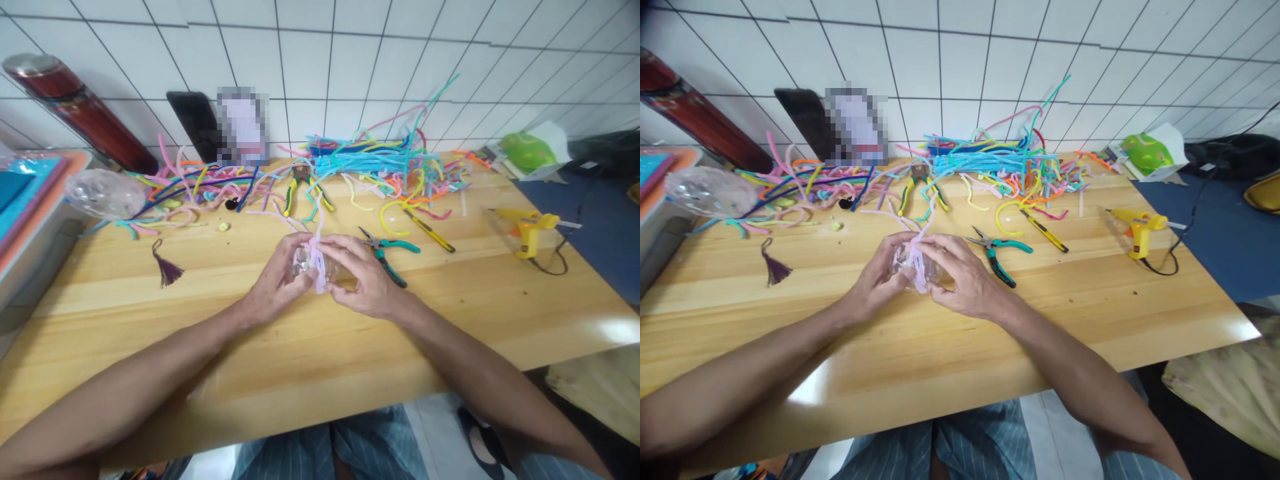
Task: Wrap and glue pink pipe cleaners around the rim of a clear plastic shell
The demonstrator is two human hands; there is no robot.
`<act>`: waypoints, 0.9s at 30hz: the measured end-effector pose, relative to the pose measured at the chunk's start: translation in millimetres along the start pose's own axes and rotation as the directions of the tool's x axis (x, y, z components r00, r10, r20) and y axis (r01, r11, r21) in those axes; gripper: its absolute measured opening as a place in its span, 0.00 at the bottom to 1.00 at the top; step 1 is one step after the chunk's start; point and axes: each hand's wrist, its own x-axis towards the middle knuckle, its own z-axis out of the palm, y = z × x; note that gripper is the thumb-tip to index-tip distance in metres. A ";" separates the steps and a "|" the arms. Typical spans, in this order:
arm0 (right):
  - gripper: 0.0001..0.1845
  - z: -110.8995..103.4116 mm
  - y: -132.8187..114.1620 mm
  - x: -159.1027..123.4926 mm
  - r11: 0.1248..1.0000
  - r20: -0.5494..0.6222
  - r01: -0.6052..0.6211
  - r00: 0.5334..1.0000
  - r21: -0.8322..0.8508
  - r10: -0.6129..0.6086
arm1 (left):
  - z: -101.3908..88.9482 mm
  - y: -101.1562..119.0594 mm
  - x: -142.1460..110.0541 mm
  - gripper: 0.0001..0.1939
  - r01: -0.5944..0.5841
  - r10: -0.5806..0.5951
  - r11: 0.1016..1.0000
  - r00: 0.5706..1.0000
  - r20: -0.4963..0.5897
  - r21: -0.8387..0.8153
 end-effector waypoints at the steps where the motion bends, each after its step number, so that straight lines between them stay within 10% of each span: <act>1: 0.42 0.4 0.6 0.0 1.000 -0.007 0.008 1.000 0.006 -0.008 | 0.1 0.2 0.5 0.27 0.005 -0.005 1.000 1.000 -0.003 0.003; 13: 0.40 -0.1 -4.5 3.0 1.000 -0.019 0.011 1.000 0.027 -0.010 | 0.9 1.3 -0.2 0.26 -0.252 0.266 0.940 0.963 -0.033 0.228; 27: 0.36 0.5 -0.2 1.8 0.999 -0.026 0.034 0.999 0.004 -0.034 | -2.1 8.4 0.0 0.20 -0.272 0.271 0.932 0.962 0.039 0.241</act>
